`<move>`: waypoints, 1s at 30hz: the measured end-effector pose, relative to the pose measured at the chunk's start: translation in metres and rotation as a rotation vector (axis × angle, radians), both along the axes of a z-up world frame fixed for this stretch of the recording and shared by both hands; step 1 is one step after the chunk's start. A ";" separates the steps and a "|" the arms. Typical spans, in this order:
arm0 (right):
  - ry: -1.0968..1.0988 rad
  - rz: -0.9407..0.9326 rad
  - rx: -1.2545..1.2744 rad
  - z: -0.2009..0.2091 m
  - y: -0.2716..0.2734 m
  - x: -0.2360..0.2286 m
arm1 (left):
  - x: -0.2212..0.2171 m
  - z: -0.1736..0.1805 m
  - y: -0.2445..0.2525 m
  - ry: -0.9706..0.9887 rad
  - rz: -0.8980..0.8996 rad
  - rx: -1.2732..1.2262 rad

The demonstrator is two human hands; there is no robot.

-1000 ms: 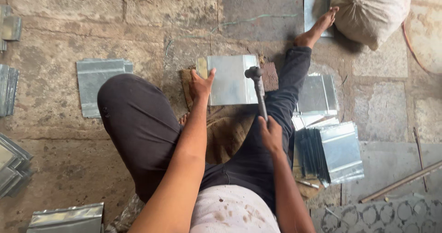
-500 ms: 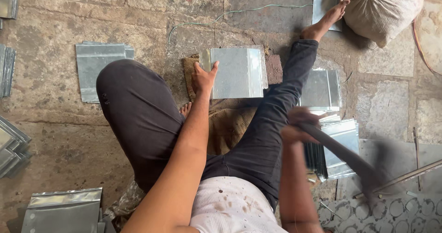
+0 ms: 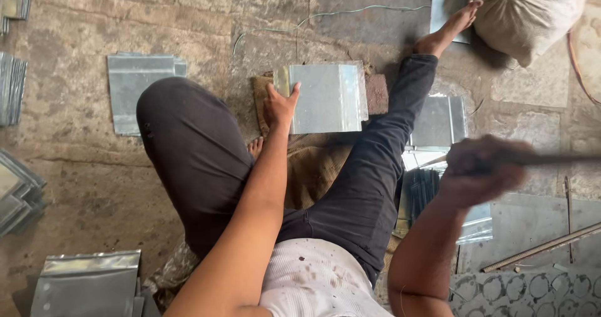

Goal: The person sits on the floor and uses a hammer to repeatedly strike a metal sheet placed on a brick. They adjust the sheet's position and flip it over to work on different areas, then place the finished piece aside.

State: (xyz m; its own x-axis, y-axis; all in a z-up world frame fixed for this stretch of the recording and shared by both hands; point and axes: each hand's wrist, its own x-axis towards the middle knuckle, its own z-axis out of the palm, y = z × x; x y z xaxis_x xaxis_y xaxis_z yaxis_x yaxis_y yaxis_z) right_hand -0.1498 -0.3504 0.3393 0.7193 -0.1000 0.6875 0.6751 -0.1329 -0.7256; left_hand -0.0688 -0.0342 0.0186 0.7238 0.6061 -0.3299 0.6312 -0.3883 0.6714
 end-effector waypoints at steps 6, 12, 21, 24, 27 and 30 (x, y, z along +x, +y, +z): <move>-0.106 0.063 0.686 -0.138 0.004 -0.002 | 0.002 -0.002 0.001 -0.023 -0.003 -0.077; 1.048 -0.150 -0.453 -0.209 0.037 -0.056 | 0.007 -0.009 0.000 -0.081 -0.006 0.020; 0.503 -0.044 0.339 -0.040 -0.005 -0.032 | -0.017 -0.004 -0.009 -0.017 0.023 0.102; 0.074 0.047 0.267 -0.045 -0.008 -0.017 | -0.029 -0.013 -0.016 -0.002 0.026 -0.001; -0.157 -0.021 0.195 -0.126 0.018 0.019 | -0.022 -0.003 -0.008 -0.027 0.028 0.086; 0.090 -0.187 -0.046 -0.208 0.017 0.006 | -0.019 0.009 -0.012 0.050 -0.004 -0.068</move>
